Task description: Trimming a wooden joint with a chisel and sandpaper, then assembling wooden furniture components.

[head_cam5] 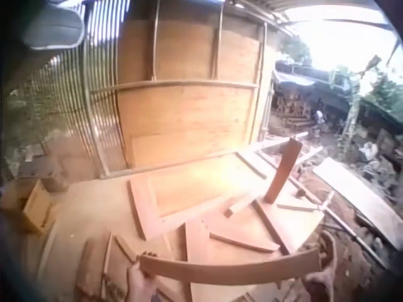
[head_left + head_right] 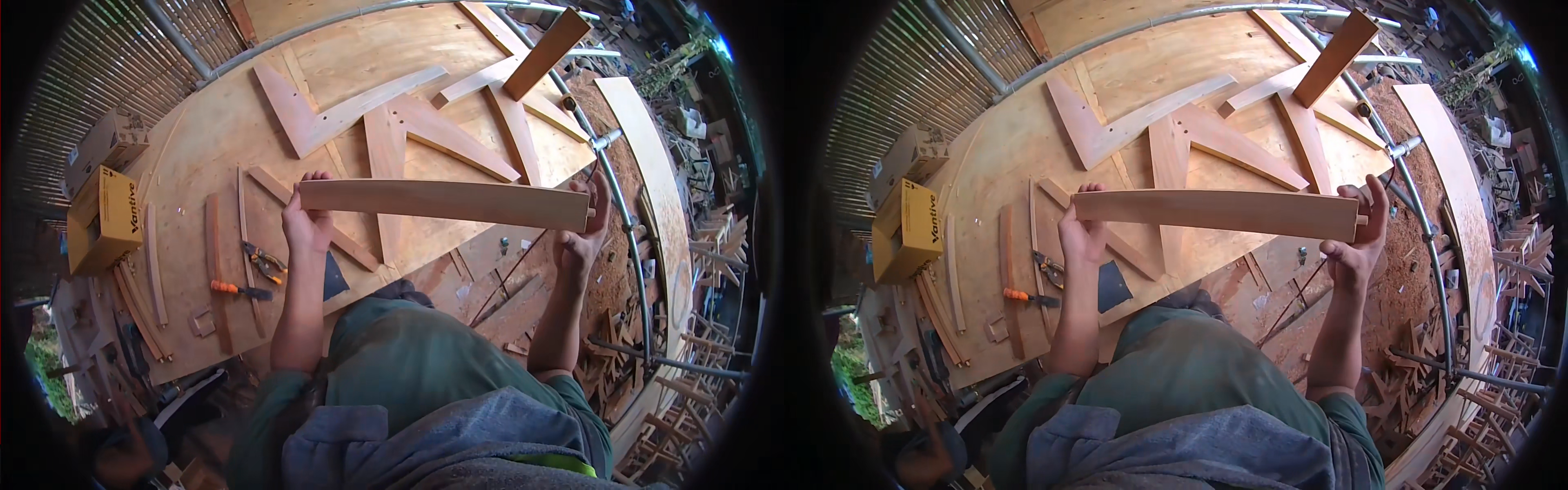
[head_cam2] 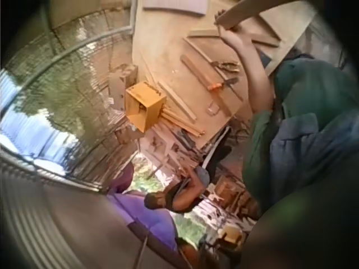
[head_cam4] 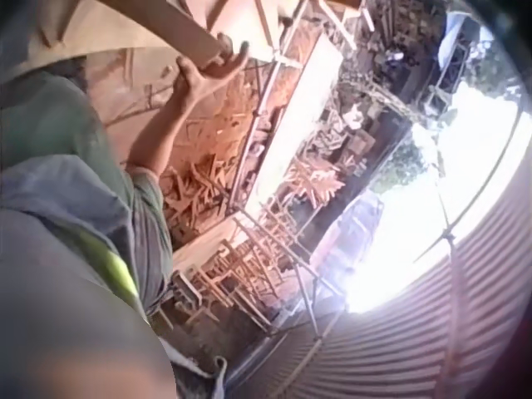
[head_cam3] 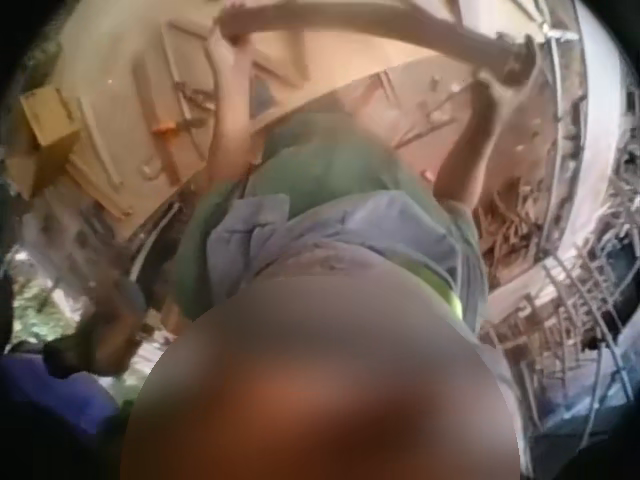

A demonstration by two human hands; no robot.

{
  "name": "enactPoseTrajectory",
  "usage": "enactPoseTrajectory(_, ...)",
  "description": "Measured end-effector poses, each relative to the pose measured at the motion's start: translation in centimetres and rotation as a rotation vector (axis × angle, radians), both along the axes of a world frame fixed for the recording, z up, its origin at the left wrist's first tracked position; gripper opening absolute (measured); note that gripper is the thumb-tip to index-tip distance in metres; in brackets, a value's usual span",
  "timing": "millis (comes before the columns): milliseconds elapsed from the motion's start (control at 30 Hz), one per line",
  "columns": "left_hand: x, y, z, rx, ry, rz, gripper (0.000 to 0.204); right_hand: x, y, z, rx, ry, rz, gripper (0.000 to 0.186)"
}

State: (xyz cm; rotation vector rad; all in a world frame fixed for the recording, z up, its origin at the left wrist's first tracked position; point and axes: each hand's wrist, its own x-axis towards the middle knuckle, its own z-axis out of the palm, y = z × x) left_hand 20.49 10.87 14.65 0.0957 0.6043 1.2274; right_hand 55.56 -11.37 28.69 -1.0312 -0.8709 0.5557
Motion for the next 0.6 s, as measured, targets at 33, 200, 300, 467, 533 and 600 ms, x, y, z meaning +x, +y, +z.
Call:
enactPoseTrajectory(33, 1.1, 1.2, -0.9, 0.025, -0.070, -0.017, 0.035, 0.1, 2.3, -0.3, 0.065, 0.181, 0.086, 0.129)
enactPoseTrajectory(200, 6.8, 8.5, -3.1, 0.014, -0.122, -0.055, 0.039, -1.1, 16.9, -0.6, 0.319, 0.456, 0.149, 0.046)
enactPoseTrajectory(300, 7.7, 12.0, -5.5, 0.088, 0.249, 0.042, 0.049, -1.0, 26.3, 0.8, 0.253, 0.420, 0.062, 0.035)
enactPoseTrajectory(467, 3.7, 15.5, -12.0, 0.551, 1.241, 0.064, 0.061, -5.2, 38.5, -1.1, 0.117, 0.174, 0.025, 0.034)
enactPoseTrajectory(533, 2.4, 17.0, -12.3, 0.529, 1.250, 0.028, 0.072, -6.1, 41.5, -2.0, 0.103, 0.140, 0.025, 0.035)
enactPoseTrajectory(600, 1.8, 18.6, -12.7, 0.774, 1.504, 0.066, 0.077, -5.3, 42.7, -1.7, 0.073, 0.146, 0.096, 0.034)
